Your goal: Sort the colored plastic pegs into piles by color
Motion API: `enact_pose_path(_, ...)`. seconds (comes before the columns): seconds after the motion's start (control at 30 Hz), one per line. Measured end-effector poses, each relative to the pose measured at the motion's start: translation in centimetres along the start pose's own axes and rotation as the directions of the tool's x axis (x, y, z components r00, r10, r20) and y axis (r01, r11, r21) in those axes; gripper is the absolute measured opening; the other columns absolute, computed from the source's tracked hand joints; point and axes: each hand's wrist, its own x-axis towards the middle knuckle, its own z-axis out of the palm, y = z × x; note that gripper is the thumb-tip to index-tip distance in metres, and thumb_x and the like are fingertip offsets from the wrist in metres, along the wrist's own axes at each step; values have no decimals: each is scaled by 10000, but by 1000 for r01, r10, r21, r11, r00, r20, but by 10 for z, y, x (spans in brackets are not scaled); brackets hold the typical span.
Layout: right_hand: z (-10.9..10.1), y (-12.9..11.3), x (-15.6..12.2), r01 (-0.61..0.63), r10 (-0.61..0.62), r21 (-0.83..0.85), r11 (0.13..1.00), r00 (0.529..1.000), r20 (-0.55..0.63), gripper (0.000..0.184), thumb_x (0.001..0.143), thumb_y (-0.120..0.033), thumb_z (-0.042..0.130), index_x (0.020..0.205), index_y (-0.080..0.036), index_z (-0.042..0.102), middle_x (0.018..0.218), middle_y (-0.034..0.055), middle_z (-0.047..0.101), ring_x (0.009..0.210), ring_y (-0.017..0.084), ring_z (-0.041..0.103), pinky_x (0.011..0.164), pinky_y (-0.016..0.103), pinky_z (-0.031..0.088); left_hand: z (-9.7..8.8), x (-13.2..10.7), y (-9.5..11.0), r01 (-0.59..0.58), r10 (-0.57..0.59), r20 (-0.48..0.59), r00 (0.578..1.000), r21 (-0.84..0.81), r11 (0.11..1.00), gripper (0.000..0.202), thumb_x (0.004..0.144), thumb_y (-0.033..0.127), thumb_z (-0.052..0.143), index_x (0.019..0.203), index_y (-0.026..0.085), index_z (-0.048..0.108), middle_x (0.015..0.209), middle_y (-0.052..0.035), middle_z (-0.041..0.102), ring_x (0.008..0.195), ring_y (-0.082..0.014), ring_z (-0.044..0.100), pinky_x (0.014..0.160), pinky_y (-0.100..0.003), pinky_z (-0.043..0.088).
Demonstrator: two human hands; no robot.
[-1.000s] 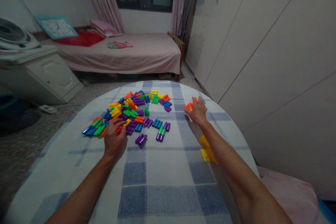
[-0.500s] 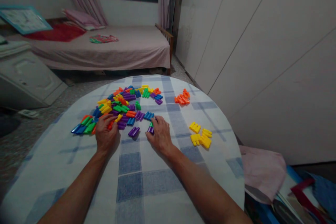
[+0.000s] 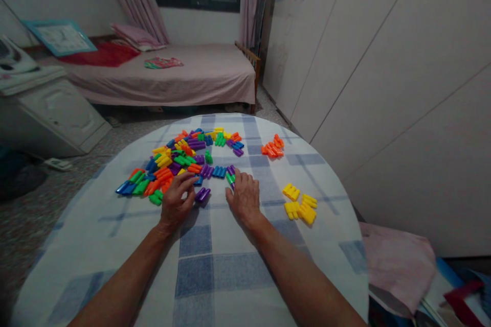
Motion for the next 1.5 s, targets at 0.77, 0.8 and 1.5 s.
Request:
enact_pose_path(0.77, 2, -17, -13, 278, -391, 705, 652, 920, -1, 297, 907, -311, 516, 1170, -175, 494, 1071, 80, 603, 952, 187, 586, 849, 319, 473, 0, 2, 21, 634, -491, 407, 770, -573, 520, 378, 834, 525, 546, 755, 159, 494, 467, 73, 404, 391, -47, 373, 396, -163, 278)
enact_pose_path(0.8, 2, -16, -13, 251, -374, 695, 674, 927, 27, 273, 914, -309, 497, 1152, -175, 502, 1054, 76, 605, 929, 185, 586, 832, 316, 470, -1, 3, 18, 634, -510, 388, 768, -577, 514, 378, 841, 522, 534, 747, 158, 493, 469, 65, 430, 393, -49, 382, 400, -164, 281)
enact_pose_path(1.5, -1, -8, -5, -182, -130, 946, 268, 966, 223, 225, 866, -338, 514, 1036, -190, 516, 662, -29, 550, 577, 112, 512, 581, 247, 418, -5, 2, 21, 656, -424, 507, 751, -493, 572, 368, 750, 434, 644, 939, 120, 674, 643, -10, 587, 531, -76, 487, 511, -199, 396)
